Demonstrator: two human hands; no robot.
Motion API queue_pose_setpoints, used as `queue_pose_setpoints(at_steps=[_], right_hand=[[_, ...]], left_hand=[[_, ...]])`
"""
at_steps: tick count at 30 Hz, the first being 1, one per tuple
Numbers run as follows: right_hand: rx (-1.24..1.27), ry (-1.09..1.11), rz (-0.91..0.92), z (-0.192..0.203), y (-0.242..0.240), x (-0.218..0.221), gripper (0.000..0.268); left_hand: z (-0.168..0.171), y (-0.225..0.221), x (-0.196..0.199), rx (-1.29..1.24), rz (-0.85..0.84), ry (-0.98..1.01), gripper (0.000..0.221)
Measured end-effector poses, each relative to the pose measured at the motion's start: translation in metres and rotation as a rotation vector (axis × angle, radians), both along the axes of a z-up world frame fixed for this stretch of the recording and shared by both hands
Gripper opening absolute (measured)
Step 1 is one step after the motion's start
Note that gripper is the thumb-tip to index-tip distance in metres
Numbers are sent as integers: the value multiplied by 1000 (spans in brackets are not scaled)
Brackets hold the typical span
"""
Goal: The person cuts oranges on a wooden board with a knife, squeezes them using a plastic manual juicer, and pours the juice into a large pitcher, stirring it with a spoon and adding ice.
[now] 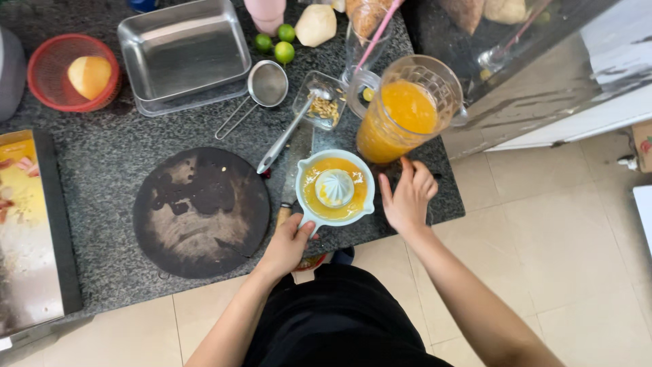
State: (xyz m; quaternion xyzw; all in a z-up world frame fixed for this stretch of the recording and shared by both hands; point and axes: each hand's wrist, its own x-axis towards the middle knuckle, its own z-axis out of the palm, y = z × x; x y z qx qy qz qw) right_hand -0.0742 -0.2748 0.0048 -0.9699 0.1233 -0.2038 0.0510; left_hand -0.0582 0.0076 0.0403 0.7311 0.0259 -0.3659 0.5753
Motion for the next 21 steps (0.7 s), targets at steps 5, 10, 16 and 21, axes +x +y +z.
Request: queue_pose_setpoints(at_steps=[5,10,16,21], right_hand=[[384,57,369,26,57,16,44],[689,346,412,20,106,94,45],[233,407,528,-5,158,164,27],[-223,302,601,40,147,161,22]], left_hand=[[49,41,12,18,86,-90,27],[80,86,21,116,158,-90,28],[97,131,28,27,278,-127,30],[106,159,40,92,297,-145,30]])
